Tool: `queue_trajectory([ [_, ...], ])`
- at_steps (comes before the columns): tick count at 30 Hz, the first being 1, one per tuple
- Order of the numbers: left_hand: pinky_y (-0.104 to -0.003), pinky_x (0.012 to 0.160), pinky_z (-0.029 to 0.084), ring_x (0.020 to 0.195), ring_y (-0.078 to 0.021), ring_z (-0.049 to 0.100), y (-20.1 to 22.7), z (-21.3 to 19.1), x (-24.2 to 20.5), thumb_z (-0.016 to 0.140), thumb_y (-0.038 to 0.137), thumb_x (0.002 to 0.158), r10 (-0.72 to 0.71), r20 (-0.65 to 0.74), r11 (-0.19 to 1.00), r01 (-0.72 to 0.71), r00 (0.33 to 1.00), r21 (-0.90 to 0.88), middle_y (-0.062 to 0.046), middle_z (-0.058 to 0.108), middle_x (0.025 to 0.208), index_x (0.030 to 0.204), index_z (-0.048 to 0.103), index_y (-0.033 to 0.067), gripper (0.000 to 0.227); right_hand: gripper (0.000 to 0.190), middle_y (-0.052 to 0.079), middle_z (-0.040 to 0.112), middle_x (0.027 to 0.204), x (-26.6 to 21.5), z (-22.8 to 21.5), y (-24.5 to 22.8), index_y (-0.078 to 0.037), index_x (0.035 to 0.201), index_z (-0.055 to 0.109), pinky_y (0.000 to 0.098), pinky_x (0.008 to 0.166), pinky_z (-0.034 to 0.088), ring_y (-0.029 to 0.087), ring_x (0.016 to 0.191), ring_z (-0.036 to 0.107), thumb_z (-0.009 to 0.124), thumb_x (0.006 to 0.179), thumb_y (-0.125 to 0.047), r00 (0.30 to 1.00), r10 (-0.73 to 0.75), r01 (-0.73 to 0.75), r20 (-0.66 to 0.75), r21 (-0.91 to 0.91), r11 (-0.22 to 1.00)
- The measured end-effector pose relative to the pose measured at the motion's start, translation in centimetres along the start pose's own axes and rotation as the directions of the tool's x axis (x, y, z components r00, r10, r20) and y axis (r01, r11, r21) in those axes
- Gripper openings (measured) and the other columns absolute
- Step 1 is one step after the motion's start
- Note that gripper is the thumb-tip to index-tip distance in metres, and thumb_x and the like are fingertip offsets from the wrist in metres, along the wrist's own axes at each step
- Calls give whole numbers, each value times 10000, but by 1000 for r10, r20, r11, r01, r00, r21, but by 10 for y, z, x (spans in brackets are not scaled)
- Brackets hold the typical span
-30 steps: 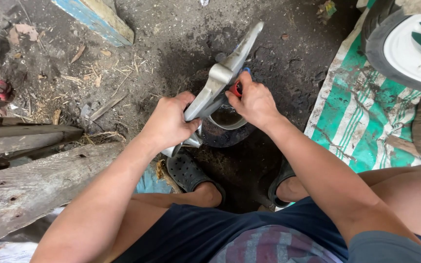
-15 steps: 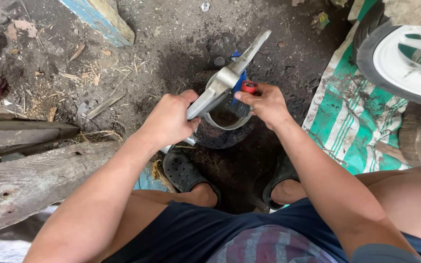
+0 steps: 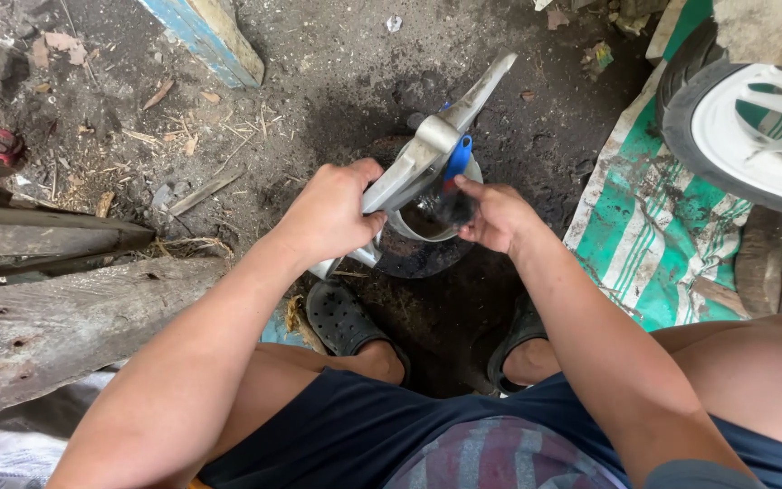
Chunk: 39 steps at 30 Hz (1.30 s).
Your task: Scrubbing a metal motorcycle bracket with a brush and soapy water to remove dirt and grime.
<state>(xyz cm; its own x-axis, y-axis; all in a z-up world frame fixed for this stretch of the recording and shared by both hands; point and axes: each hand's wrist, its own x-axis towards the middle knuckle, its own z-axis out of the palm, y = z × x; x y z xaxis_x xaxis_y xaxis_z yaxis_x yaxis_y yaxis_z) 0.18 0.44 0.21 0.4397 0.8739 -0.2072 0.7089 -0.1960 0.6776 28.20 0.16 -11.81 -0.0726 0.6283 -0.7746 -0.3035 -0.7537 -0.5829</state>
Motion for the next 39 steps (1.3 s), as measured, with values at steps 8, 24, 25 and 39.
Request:
queue_trajectory([
  [8,-567,770,651,952,-490,805,-15,27,13,858,198,813,-61,-37,997,59,997,-52,-227,790,902,1193,741,34,430,433,218,787,1048,-15,7,9,-54,1304,666,444,738,688,356,858,817,913,1028,-279,528,-850,675,-4,-605,422],
  [24,-587,747,631,944,-512,795,4,23,3,871,219,804,-52,-47,995,48,998,-89,-251,782,876,1145,747,38,405,452,175,742,996,29,-11,23,-65,1274,688,501,744,674,430,928,782,954,942,-216,252,-877,729,408,-676,-105],
  [25,-587,747,631,944,-512,795,4,24,8,871,219,804,-48,-51,995,44,998,-89,-251,782,876,1145,747,38,405,452,175,742,996,23,-12,18,-65,1274,688,501,744,674,430,928,782,954,942,-216,247,-878,729,411,-676,-111],
  [39,-598,784,647,997,-535,791,18,34,17,831,218,820,-105,-103,989,92,989,-116,-284,792,939,1101,743,10,361,293,140,805,1203,10,8,19,-56,1259,768,492,971,651,398,1102,782,819,974,-16,-33,-827,654,561,-613,-443],
])
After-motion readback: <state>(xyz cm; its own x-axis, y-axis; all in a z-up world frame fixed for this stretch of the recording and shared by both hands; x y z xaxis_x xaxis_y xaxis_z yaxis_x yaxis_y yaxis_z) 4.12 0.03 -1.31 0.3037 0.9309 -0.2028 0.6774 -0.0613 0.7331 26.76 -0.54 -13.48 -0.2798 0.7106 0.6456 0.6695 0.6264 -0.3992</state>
